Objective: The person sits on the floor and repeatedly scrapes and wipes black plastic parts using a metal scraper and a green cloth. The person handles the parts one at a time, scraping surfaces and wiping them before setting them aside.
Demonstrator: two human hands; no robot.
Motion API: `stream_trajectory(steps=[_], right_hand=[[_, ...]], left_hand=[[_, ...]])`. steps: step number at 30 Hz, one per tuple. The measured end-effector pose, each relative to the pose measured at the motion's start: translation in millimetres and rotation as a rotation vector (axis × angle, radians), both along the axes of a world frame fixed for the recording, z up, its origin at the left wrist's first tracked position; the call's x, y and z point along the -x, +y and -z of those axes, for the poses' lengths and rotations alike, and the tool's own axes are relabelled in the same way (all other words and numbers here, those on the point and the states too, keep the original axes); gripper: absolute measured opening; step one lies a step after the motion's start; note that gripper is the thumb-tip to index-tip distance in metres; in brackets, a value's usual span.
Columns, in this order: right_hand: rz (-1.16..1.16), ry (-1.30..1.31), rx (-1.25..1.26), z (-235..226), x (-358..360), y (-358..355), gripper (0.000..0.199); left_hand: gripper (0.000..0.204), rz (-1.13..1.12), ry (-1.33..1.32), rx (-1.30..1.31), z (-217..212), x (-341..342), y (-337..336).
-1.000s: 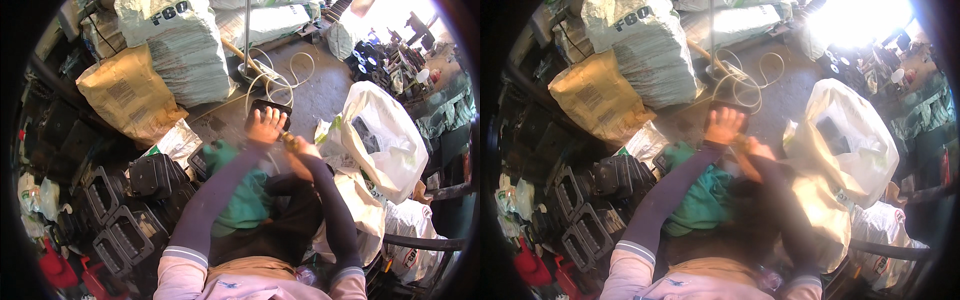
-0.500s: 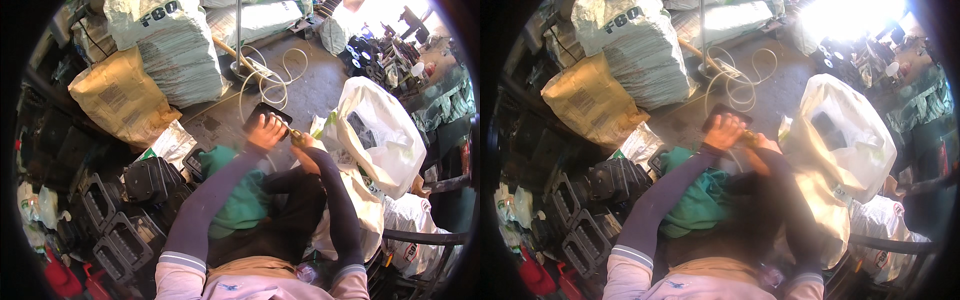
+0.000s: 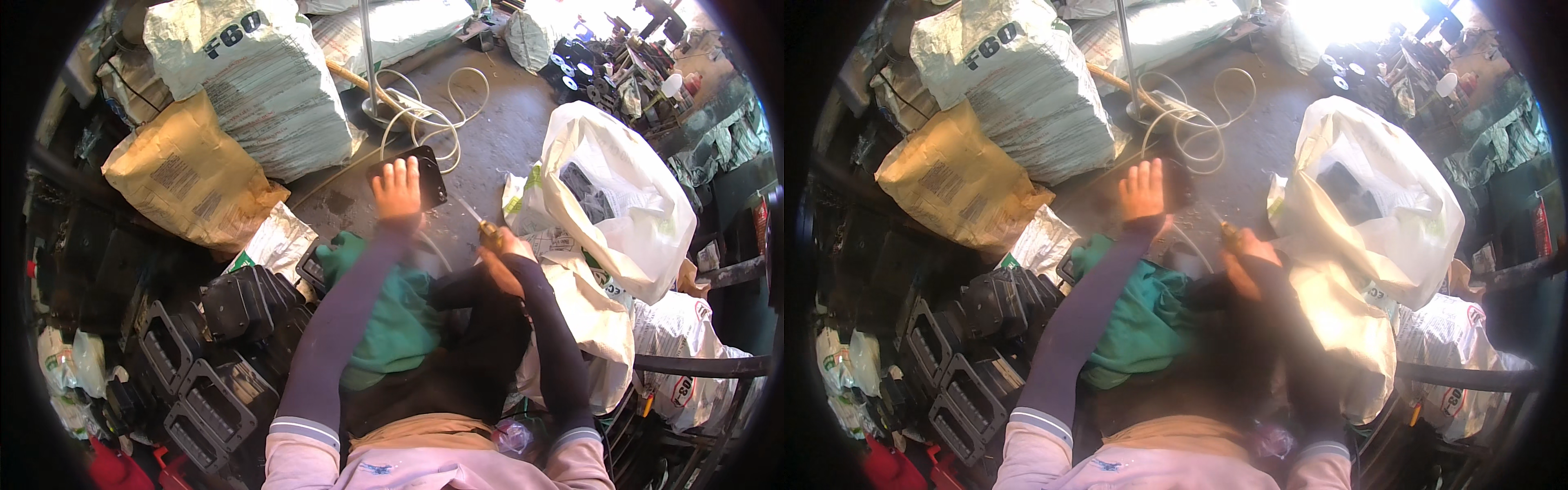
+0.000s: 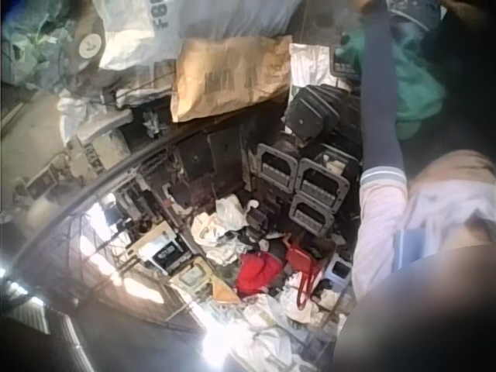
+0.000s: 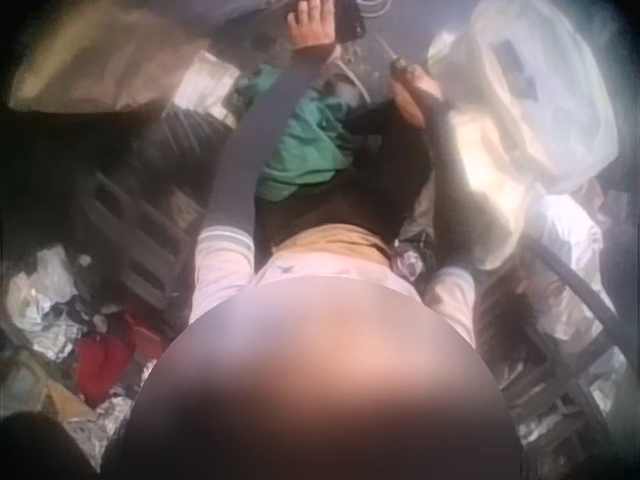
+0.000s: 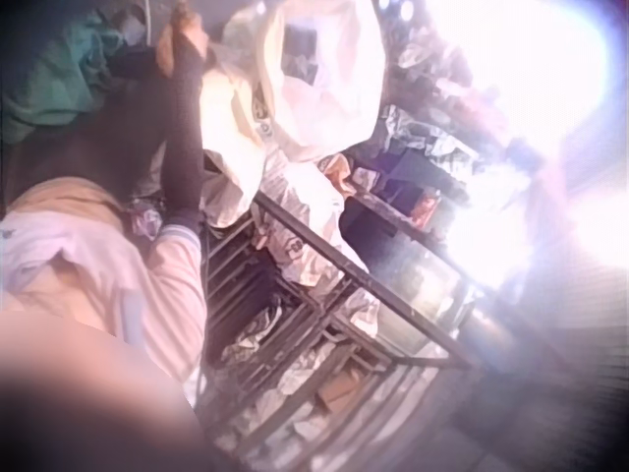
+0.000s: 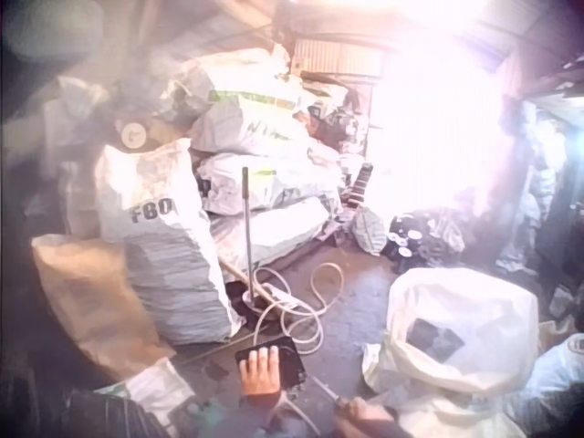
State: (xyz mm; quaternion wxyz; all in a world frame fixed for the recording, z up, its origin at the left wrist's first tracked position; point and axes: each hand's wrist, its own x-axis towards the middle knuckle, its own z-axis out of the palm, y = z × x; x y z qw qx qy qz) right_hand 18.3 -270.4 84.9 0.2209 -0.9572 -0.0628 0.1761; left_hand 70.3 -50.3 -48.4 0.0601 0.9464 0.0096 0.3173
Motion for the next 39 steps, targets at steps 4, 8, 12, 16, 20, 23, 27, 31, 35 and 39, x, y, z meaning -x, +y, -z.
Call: stream_trajectory(steps=[4,8,12,16,20,23,27,31,35,39], right_hand=[[0.061,0.018,-0.032,6.1,1.4,2.6,0.045],[0.167,0.001,-0.097,5.8,7.2,4.0,0.044],[0.057,0.058,-0.263,-0.2,18.7,8.9,0.043],[-0.023,0.039,-0.234,-4.8,27.6,25.5,0.048],[-0.035,0.096,-0.285,-11.7,28.5,35.7,0.048],[-0.022,0.027,-0.371,-16.5,30.7,38.6,0.046],[-0.016,0.063,-0.273,-19.0,26.7,46.9,0.046],[-0.071,0.048,-0.295,-20.1,15.3,60.9,0.041],[-0.065,-0.012,-0.331,-20.6,14.7,62.6,0.039],[-0.053,0.098,-0.237,-15.3,31.4,45.0,0.042]], left_hand=[[0.102,0.061,0.048,0.167,-8.5,-0.2,7.4],[0.106,0.031,0.151,0.579,-19.8,1.3,11.7],[0.096,0.06,0.17,1.439,-25.5,-1.3,26.2],[0.062,0.307,0.126,2.043,-21.8,-11.9,45.5],[0.051,0.367,0.06,2.315,-22.1,-7.9,50.0],[0.05,0.487,-0.015,2.549,-30.7,-2.2,52.5],[0.048,0.512,0.037,2.472,-36.8,-0.6,53.6],[0.048,0.697,0.077,2.409,-29.7,-2.1,54.2],[0.052,0.643,0.103,2.402,-18.4,-3.5,57.1],[0.055,0.569,-0.07,2.414,-11.4,-7.3,62.6]])
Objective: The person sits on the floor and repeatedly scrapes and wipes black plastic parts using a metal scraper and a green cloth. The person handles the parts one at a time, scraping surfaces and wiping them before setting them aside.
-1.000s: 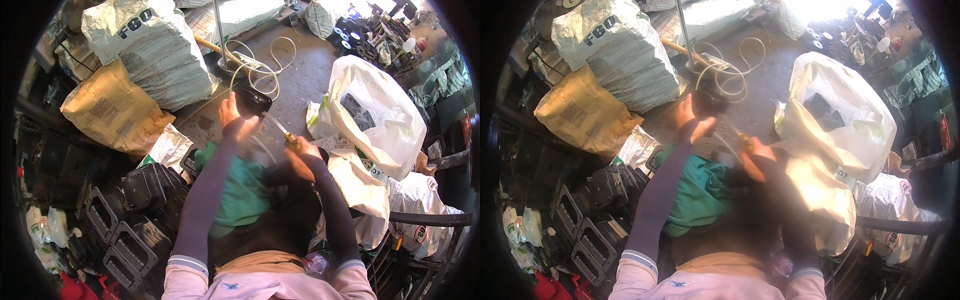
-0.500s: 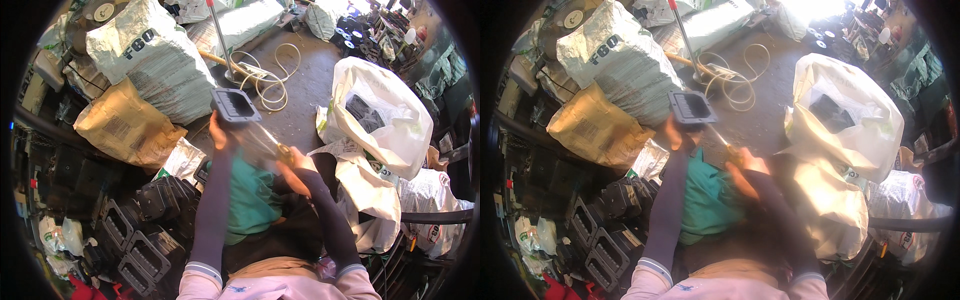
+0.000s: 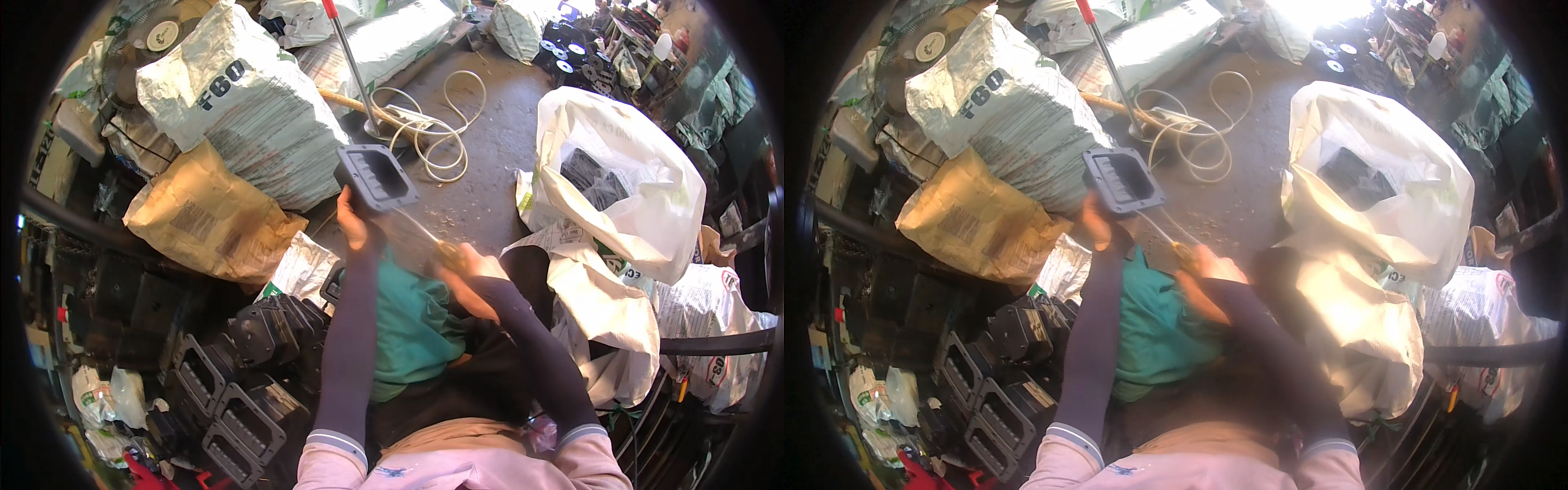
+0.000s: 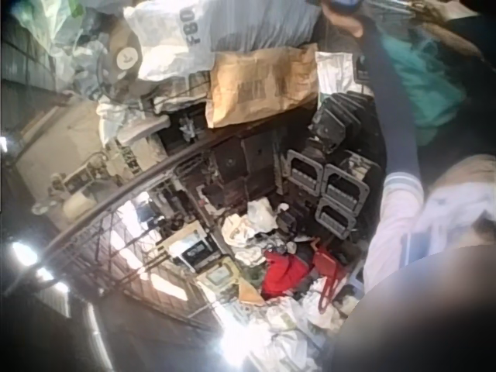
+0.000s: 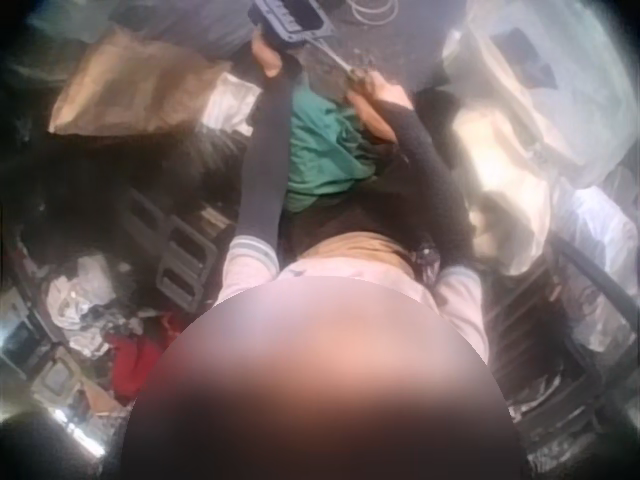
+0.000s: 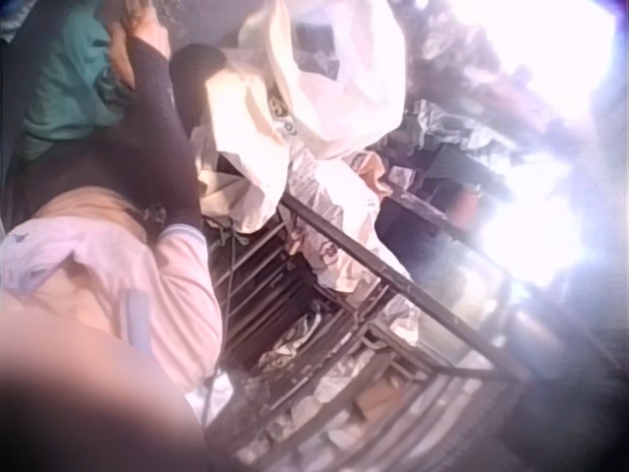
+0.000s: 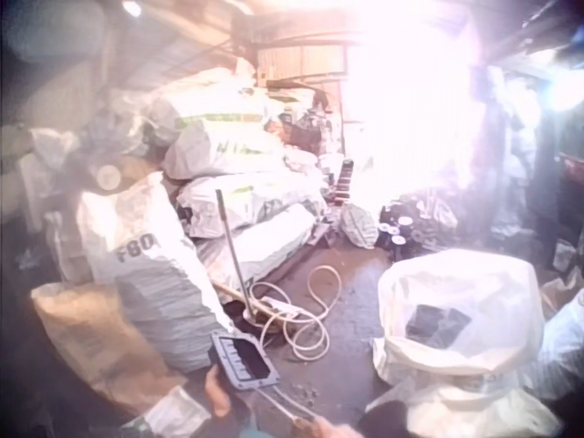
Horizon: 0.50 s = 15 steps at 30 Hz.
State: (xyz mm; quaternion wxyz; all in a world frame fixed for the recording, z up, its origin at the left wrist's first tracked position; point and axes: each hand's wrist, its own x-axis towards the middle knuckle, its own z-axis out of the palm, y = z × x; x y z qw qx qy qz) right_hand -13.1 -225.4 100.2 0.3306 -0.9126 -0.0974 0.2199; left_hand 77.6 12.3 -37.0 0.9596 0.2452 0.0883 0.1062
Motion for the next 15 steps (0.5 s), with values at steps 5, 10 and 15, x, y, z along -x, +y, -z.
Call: stream_trajectory(steps=[5,10,15], right_hand=[[0.103,-0.011,0.006,16.1,-1.3,-13.4,0.044],[0.196,-0.03,-0.072,30.6,-12.7,-25.0,0.045],[0.275,-0.092,-0.161,48.2,-29.1,-35.9,0.044]], left_hand=[[0.057,0.048,-0.048,-0.015,7.5,-3.4,3.6],[0.056,0.054,-0.117,0.053,12.6,-1.4,6.1],[0.046,-0.01,-0.056,-0.058,16.9,10.9,4.5]])
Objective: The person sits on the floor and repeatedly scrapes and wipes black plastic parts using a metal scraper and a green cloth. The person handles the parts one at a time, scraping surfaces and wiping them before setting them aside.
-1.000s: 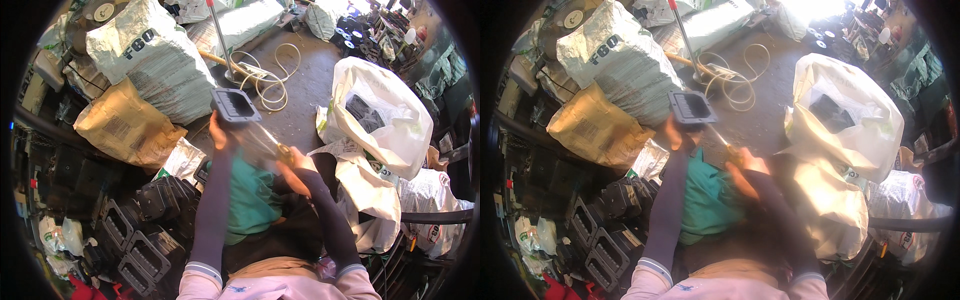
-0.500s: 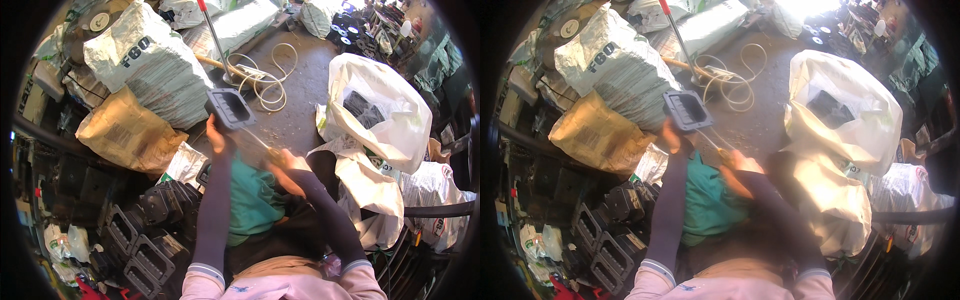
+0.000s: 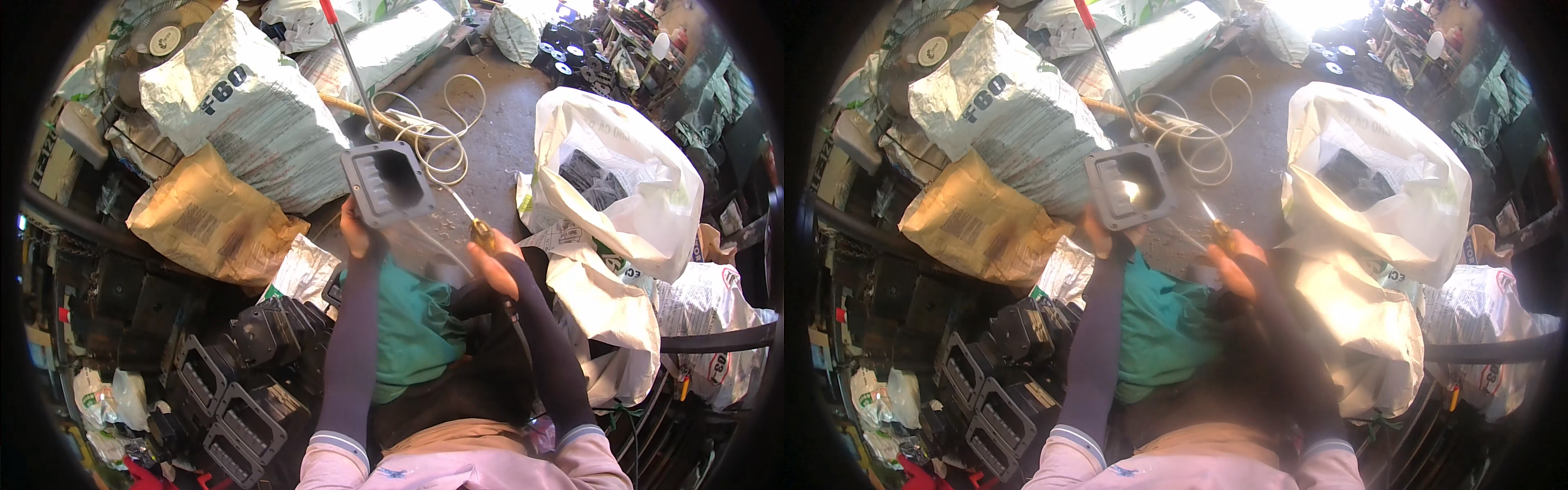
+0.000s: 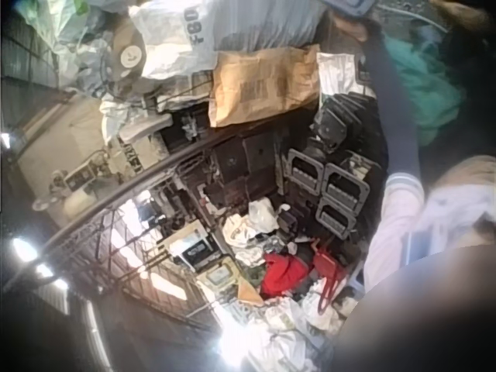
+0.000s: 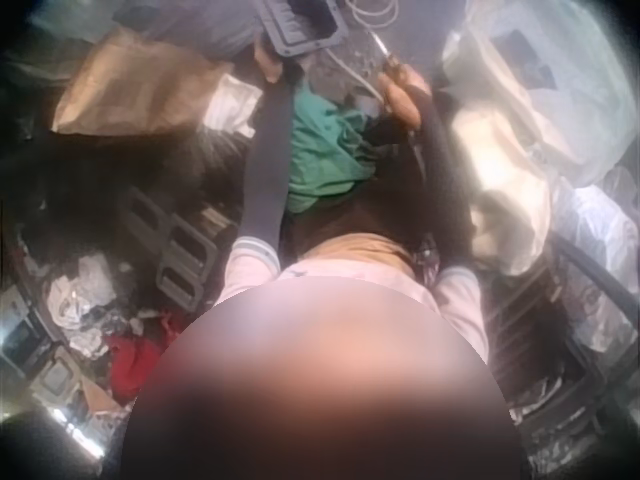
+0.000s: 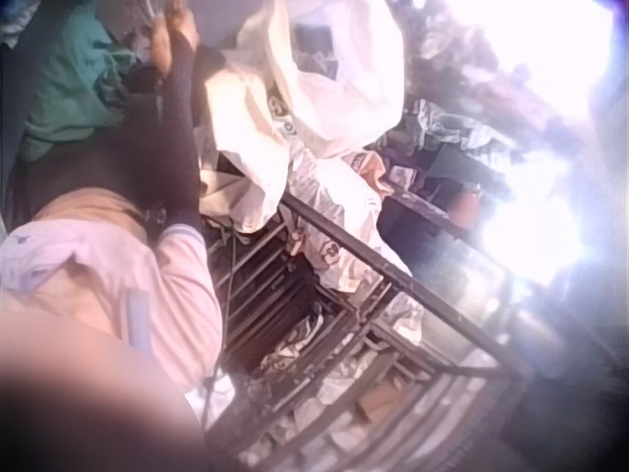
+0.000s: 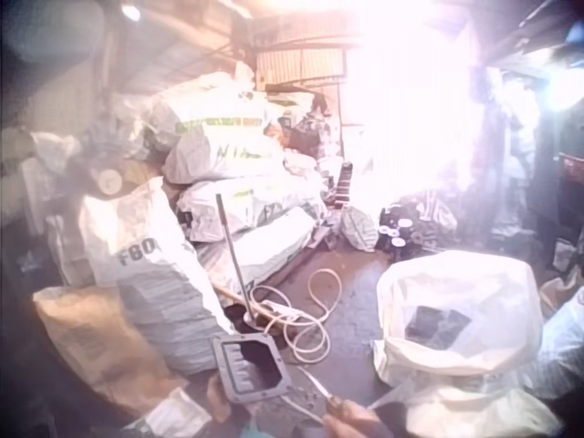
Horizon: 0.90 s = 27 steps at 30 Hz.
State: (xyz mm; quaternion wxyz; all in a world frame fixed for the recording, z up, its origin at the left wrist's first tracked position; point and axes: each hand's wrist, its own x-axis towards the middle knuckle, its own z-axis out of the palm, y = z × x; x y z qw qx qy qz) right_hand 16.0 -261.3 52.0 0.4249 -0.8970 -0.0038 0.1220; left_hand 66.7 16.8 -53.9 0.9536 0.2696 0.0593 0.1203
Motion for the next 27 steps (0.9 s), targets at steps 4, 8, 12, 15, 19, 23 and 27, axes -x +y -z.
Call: stream_trajectory(steps=[4,8,12,15,19,23,27], right_hand=[[0.067,0.081,-0.148,10.9,-18.8,4.1,0.044],[0.022,0.119,-0.107,13.3,-26.9,16.6,0.048],[0.003,0.036,-0.069,18.6,-31.8,23.7,0.041],[0.04,0.057,-0.126,29.4,-40.7,21.5,0.038],[0.122,0.008,-0.188,29.7,-53.2,12.1,0.034],[-0.013,-0.01,-0.41,-5.4,-25.3,-7.8,0.027],[-0.25,0.102,-0.156,-29.3,29.5,-11.5,0.034]], left_hand=[[0.053,0.185,-0.236,-0.07,-1.1,2.3,0.7],[0.07,0.38,-0.318,0.115,-9.1,-1.5,-3.1],[0.059,0.563,-0.386,0.259,-26.0,4.2,-15.1],[0.039,0.268,0.105,-0.029,-38.4,11.5,-27.8],[0.031,0.266,0.254,-0.076,-45.3,14.4,-31.1],[0.031,0.157,0.277,-0.049,-38.6,13.5,-22.4],[0.032,0.025,0.329,0.013,-30.5,11.9,-14.1]])
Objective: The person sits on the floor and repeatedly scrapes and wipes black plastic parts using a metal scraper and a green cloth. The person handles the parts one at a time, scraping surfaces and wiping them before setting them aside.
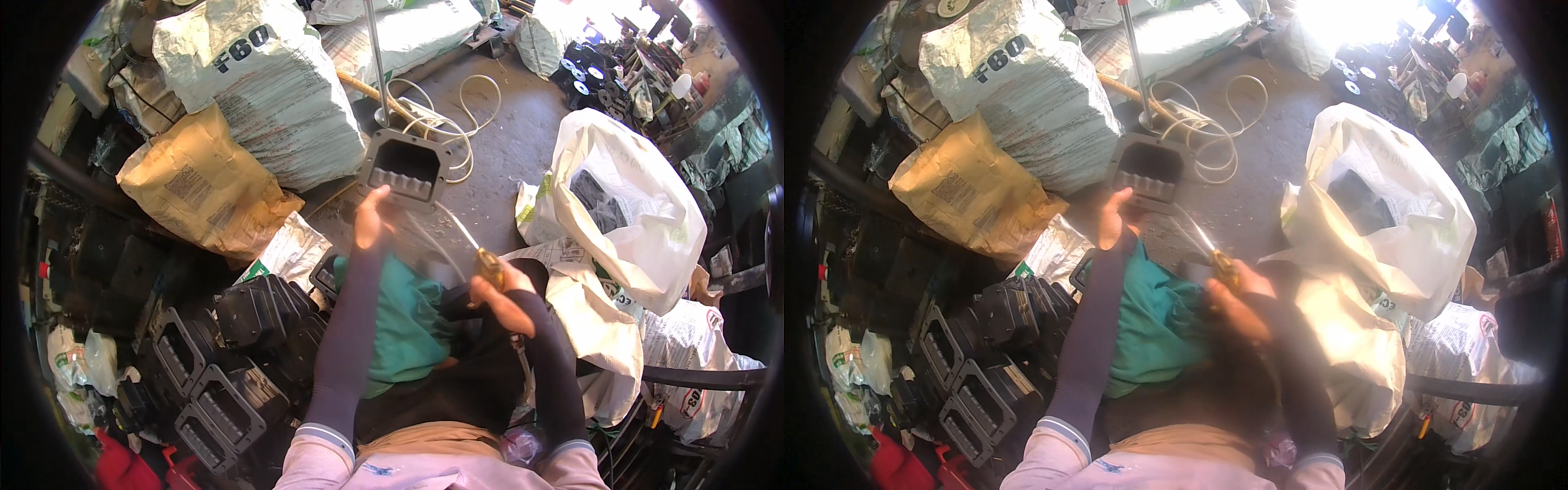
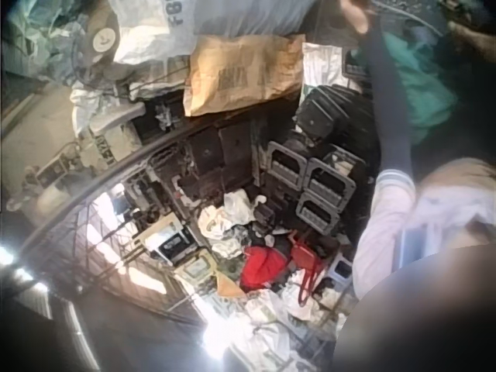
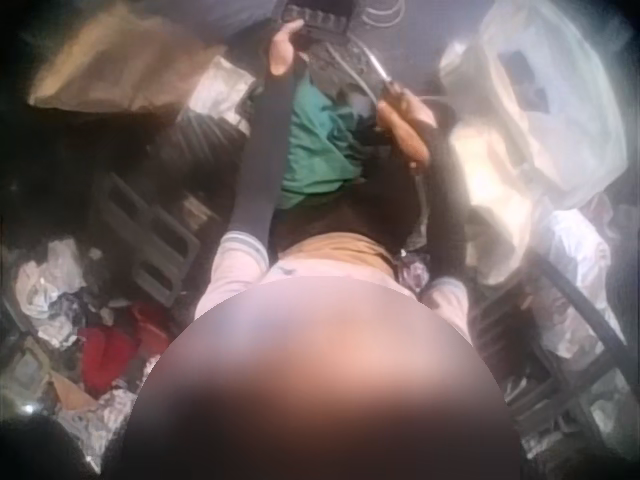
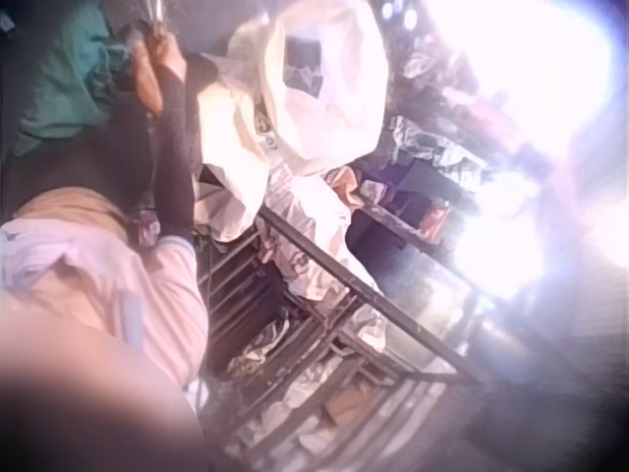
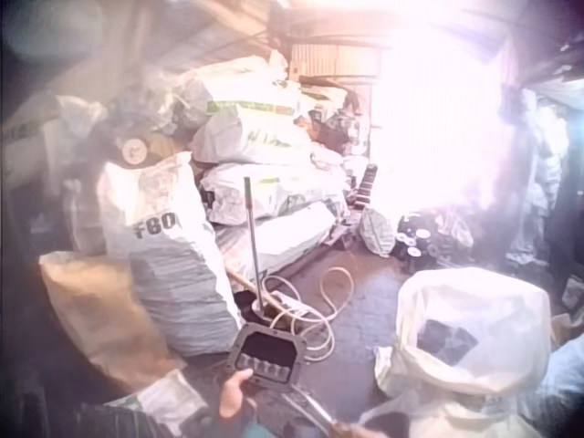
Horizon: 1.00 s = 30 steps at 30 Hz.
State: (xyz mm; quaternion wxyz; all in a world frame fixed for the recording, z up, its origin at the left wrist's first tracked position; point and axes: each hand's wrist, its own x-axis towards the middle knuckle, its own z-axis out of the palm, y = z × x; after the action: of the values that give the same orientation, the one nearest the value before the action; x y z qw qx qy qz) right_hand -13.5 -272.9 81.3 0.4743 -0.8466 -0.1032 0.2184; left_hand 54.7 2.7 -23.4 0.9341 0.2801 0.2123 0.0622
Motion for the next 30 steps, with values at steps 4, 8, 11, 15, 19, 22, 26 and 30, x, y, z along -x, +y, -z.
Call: stream_trajectory(steps=[4,8,11,15,19,22,26,30], right_hand=[[0.083,-0.061,0.283,5.2,5.4,19.0,0.037],[0.066,-0.15,0.374,2.0,2.8,34.3,0.041],[0.033,-0.129,0.338,-8.9,1.0,46.2,0.043],[-0.032,-0.141,0.347,-16.3,-0.6,63.9,0.038],[-0.108,-0.134,0.361,-13.2,-7.4,78.1,0.04],[-0.08,-0.213,0.246,-11.9,-11.6,87.0,0.042],[-0.111,-0.176,0.372,-16.2,-24.0,98.0,0.044],[0.048,-0.223,0.375,-20.3,-51.9,96.8,0.043]], left_hand=[[0.033,-0.089,-0.006,-0.04,2.0,-2.2,-0.4],[0.032,-0.202,-0.078,-0.128,2.4,-2.6,-4.0],[0.035,-0.234,-0.053,-0.186,3.6,-2.1,-4.2],[0.04,-0.178,0.017,-0.284,3.1,-1.6,-4.7],[0.039,-0.197,0.042,-0.349,-2.5,-1.3,-11.0],[0.041,-0.222,-0.009,-0.373,-6.0,-0.1,-18.3],[0.044,-0.225,-0.091,-0.445,-2.8,-0.9,-28.5],[0.049,-0.209,-0.147,-0.592,7.2,-3.9,-40.0]])
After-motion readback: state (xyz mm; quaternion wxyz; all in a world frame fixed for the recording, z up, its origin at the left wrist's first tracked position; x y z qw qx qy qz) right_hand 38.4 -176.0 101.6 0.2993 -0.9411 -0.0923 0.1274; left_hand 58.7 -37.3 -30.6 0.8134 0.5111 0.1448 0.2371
